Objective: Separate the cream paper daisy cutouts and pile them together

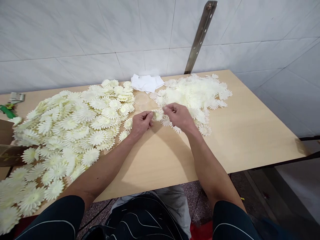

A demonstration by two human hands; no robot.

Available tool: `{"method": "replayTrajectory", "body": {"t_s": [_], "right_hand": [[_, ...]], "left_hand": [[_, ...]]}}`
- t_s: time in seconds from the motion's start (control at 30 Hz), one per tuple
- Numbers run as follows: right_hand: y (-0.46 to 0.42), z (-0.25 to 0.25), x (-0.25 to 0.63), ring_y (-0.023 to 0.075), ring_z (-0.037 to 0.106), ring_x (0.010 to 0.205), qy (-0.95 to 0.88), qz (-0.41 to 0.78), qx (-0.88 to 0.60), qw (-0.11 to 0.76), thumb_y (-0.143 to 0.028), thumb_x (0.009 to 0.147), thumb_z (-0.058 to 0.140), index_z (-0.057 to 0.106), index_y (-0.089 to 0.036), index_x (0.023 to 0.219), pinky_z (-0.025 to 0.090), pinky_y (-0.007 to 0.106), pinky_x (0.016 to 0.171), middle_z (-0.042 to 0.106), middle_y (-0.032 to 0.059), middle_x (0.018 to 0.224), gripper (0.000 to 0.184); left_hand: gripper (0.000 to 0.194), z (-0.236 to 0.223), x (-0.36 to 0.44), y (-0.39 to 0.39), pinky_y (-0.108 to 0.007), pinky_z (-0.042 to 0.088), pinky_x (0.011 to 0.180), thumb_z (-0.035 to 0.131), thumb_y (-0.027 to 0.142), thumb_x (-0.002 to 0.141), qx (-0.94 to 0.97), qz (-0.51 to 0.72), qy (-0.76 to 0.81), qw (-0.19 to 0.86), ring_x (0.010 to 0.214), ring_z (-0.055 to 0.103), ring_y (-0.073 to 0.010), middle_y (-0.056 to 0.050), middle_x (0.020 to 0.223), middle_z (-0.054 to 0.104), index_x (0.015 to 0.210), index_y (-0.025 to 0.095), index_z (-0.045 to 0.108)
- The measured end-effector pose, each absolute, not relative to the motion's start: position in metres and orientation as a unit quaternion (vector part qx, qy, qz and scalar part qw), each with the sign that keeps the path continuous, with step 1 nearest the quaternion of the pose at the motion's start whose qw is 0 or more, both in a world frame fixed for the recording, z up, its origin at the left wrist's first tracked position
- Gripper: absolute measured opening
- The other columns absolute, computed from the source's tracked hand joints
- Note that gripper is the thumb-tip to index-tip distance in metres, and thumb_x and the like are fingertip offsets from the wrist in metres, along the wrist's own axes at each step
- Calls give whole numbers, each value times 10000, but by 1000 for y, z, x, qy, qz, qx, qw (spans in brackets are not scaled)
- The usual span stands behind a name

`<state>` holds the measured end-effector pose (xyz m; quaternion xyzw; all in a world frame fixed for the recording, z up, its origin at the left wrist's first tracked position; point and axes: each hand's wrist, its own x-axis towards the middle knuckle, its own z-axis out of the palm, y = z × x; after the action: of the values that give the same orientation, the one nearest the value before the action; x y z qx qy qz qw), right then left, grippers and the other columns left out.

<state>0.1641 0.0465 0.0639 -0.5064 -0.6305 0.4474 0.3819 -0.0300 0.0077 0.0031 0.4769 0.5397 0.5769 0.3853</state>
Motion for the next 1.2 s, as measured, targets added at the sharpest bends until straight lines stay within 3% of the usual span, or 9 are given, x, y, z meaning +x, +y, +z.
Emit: {"method": "replayTrajectory", "body": {"t_s": [0.13,0.3,0.53,0.73,0.83,1.0,1.2], "right_hand": [[36,52,141,124,552,498,-661,432,-526,317,-745,774,898,686,-203,881,425,272,407,701,18,767,591],[37,45,136,143,519,484,-654,416,-529,345,-768,832,823,604,-233,766,402,277,455,535,-44,548,582],[37,47,138,162,588,511,-682,409,-511,327,-607,929,768,610,-222,678,479,301,548,637,1,579,487],[37,47,139,165,634,536,-693,405,-515,303,-376,970,696,583,-226,708,510,294,586,664,-1,613,323],[37,46,137,156,620,506,-680,422,-510,317,-453,935,766,582,-230,769,483,289,535,620,-25,637,334],[36,43,135,145,539,485,-650,436,-520,342,-690,812,858,554,-242,725,402,282,464,520,-52,581,549],[37,46,137,167,614,555,-696,385,-518,315,-573,940,757,526,-234,637,461,288,574,629,-6,572,510]], "left_hand": [[402,4,-32,8,-237,428,475,766,581,928,487,575,534,383,435,534,-110,34,507,621,905,186,842],[423,5,-33,8,-239,439,486,769,605,920,496,564,533,389,449,537,-110,28,521,630,865,188,818],[425,1,-31,10,-235,415,453,802,609,892,485,572,523,404,436,544,-111,42,534,633,937,187,794],[427,0,-30,11,-228,393,438,821,610,883,479,576,530,398,406,509,-97,51,507,611,877,185,775],[433,1,-30,11,-226,380,433,821,613,885,468,583,534,395,407,505,-94,45,507,609,844,185,767],[429,2,-30,10,-225,392,450,821,603,888,473,584,532,391,418,512,-95,41,496,607,790,193,743],[428,1,-31,10,-233,394,451,799,614,894,483,583,517,401,423,520,-100,43,507,614,860,189,765]]}}
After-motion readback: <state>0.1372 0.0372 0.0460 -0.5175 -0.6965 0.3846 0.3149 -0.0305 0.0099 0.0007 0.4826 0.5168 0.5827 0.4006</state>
